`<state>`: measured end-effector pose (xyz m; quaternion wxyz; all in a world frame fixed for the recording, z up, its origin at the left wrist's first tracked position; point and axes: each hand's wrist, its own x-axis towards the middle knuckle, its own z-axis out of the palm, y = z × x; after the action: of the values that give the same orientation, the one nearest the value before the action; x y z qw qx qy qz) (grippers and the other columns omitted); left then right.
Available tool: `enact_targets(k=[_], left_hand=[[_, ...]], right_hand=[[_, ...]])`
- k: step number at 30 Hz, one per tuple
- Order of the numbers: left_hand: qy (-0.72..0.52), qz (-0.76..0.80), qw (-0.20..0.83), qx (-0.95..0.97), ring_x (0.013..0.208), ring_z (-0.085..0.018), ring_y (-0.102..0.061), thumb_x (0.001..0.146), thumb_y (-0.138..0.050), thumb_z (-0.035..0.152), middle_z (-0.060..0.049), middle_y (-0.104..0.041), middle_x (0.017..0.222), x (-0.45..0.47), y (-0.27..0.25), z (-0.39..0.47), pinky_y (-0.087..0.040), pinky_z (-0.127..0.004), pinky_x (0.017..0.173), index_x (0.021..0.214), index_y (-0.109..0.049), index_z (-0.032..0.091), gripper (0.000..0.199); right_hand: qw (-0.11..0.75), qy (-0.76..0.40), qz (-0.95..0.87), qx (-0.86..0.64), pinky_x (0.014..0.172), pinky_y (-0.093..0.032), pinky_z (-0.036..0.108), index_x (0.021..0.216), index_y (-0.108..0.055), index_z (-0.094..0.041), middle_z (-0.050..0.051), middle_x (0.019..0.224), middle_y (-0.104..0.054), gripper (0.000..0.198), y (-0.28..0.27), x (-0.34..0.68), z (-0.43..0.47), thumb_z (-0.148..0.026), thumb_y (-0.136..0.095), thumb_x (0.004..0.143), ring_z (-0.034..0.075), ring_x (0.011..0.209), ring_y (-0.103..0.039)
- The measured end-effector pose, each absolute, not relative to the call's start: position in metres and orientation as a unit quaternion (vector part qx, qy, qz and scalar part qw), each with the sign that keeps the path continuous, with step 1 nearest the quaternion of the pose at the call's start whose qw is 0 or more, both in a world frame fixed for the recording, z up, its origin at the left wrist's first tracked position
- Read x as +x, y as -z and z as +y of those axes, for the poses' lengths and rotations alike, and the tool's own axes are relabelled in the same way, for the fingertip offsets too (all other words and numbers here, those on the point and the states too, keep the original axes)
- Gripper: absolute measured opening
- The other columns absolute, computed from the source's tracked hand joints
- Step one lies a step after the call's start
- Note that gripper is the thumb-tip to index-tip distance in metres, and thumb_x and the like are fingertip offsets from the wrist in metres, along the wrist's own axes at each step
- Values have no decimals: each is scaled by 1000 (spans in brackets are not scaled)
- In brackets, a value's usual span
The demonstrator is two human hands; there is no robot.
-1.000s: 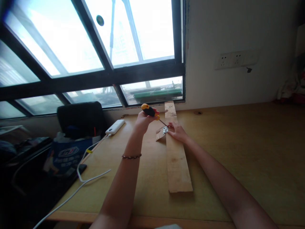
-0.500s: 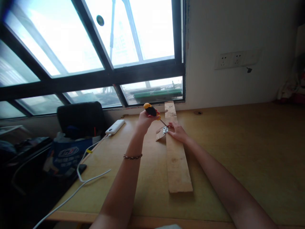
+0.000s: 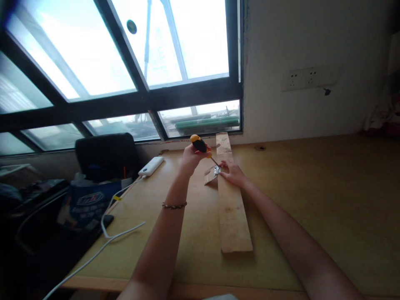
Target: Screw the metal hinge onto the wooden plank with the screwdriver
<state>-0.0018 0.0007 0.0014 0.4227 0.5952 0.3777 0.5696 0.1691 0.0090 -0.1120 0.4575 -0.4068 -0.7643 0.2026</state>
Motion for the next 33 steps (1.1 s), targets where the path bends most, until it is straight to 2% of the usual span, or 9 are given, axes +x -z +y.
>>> enact_targets(k=[11,26,33], left_hand=[[-573,389,390,608,78,-20,-60,45,-73,16,-3,-65,75,0,-5,-3,-48,-34,73,75,-60,14,32],[-568,383,421,594,78,-21,-61,44,-74,17,-4,-65,75,2,-2,-2,-47,-35,73,74,-60,14,34],[-570,384,406,602,79,-21,-61,45,-74,17,-5,-65,76,3,-5,-5,-47,-35,73,75,-60,14,33]], right_hand=[[464,-216,-758,-403,87,-46,35,109,-49,-21,6,103,-63,44,113,170,10,-21,-65,68,18,95,-60],[457,-204,-762,-411,89,-45,36,111,-48,-21,6,104,-62,45,113,170,10,-21,-65,69,19,97,-59],[463,-215,-757,-408,88,-46,36,111,-48,-21,6,104,-62,46,112,169,9,-20,-65,68,18,97,-59]])
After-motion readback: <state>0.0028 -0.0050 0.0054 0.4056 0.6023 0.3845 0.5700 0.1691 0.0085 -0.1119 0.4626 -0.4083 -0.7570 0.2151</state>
